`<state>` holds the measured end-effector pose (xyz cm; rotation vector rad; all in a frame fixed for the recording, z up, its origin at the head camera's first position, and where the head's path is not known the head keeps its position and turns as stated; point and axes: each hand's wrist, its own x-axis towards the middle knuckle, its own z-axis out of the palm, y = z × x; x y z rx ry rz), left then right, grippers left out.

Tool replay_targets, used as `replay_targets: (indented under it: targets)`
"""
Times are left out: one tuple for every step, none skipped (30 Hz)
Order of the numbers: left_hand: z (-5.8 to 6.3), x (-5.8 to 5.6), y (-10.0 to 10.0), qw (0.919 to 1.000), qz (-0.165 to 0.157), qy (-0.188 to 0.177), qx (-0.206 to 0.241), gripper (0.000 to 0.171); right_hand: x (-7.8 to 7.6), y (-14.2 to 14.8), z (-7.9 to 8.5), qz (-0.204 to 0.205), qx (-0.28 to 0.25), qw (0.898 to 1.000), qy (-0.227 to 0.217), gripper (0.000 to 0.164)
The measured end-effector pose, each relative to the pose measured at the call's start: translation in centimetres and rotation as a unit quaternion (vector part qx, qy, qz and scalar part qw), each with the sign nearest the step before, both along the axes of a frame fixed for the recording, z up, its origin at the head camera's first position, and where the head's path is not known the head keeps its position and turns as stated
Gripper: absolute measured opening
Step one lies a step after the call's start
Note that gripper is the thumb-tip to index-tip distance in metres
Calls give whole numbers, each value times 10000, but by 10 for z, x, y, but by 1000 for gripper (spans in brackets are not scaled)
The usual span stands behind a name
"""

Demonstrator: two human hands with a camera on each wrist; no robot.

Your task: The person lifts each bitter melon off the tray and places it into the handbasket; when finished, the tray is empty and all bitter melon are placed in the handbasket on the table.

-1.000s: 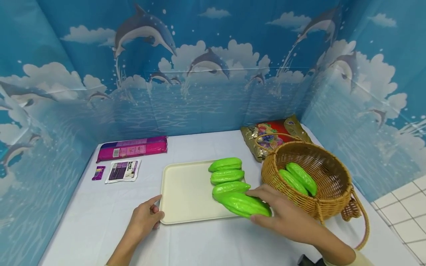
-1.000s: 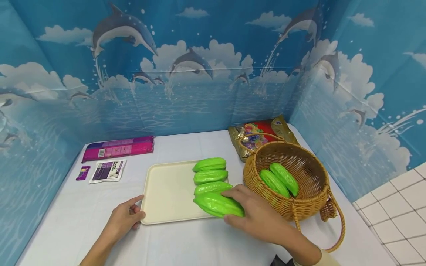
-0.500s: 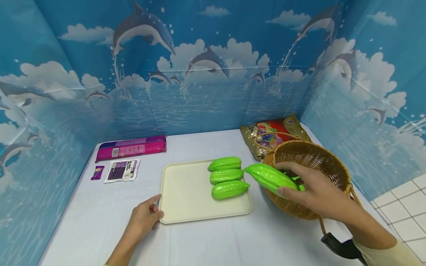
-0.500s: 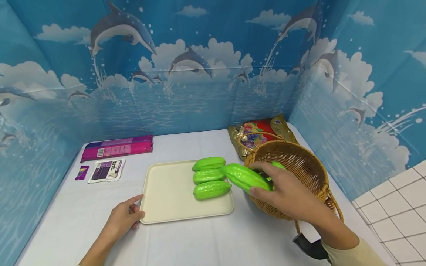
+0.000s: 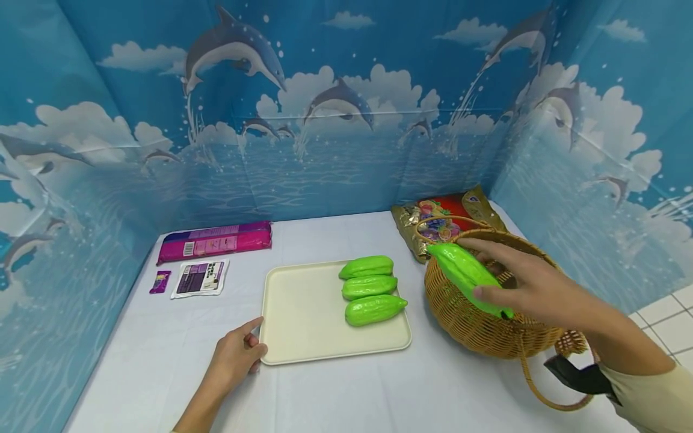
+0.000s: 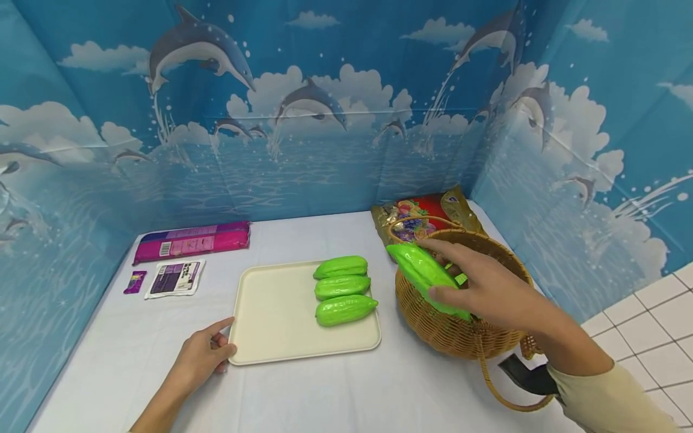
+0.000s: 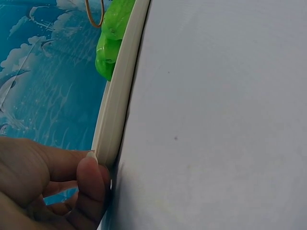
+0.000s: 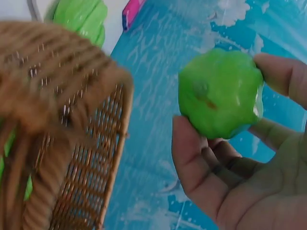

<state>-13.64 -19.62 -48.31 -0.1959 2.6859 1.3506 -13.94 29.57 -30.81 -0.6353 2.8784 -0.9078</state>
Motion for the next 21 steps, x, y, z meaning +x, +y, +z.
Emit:
replay_targets:
  targets:
    - [0,0,0,10000,0,1,-1,62,-3,2,1,49,-2,10000,-33,74]
    - [0,0,0,10000,2,-5,-4,62,-5,5,2,118,-13,9999,-65,74]
    - [0,0,0,10000,3,-10,-10,62,-8,8,3,157,-13,9998,-112,74]
    - [0,0,0,10000,4,-10,-25,61,-11,11,3,192,-43,9996,-192,73]
    - [0,0,0,10000,1,-9,-34,61,-13,14,4,211,-71,9994,-279,73]
    - [0,0,0,10000,-3,-10,-46,61,-15,17,4,227,-92,9990,-368,72]
    - [0,1,0,10000,-10,-11,-51,61,-18,20,4,240,-126,9985,-467,71]
    - [0,1,0,10000,-20,-13,-52,61,-20,23,4,243,-148,9981,-541,70]
    - [0,1,0,10000,-27,-15,-52,61,-22,26,4,221,-135,9978,-607,70]
    - [0,1,0,10000,-35,-20,-49,61,-24,29,4,228,-123,9976,-650,69]
    - [0,1,0,10000,-44,-25,-45,61,-27,32,4,233,-95,9974,-679,69]
    - [0,1,0,10000,-44,-32,-44,61,-30,35,4,245,-59,9972,-706,69]
    - [0,1,0,10000,-37,-33,-45,61,-33,38,4,271,-29,9969,-735,68]
    - [0,1,0,10000,-29,-38,-44,61,-36,40,4,292,16,9966,-773,68]
    - [0,1,0,10000,-16,-38,-49,61,-39,43,4,328,42,9960,-833,68]
    - [0,1,0,10000,-5,-39,-47,61,-41,45,4,380,45,9952,-905,68]
    - [0,1,0,10000,5,-38,-43,61,-44,48,3,456,26,9941,-982,67]
    - [0,1,0,10000,14,-37,-37,61,-47,50,3,542,-10,9927,-1077,67]
    - [0,1,0,10000,17,-38,-26,61,-50,53,2,634,-50,9912,-1164,67]
    - [0,1,0,10000,13,-37,-11,61,-53,56,1,718,-92,9894,-1259,67]
    - [0,1,0,10000,7,-33,-6,61,-55,59,0,799,-129,9873,-1369,68]
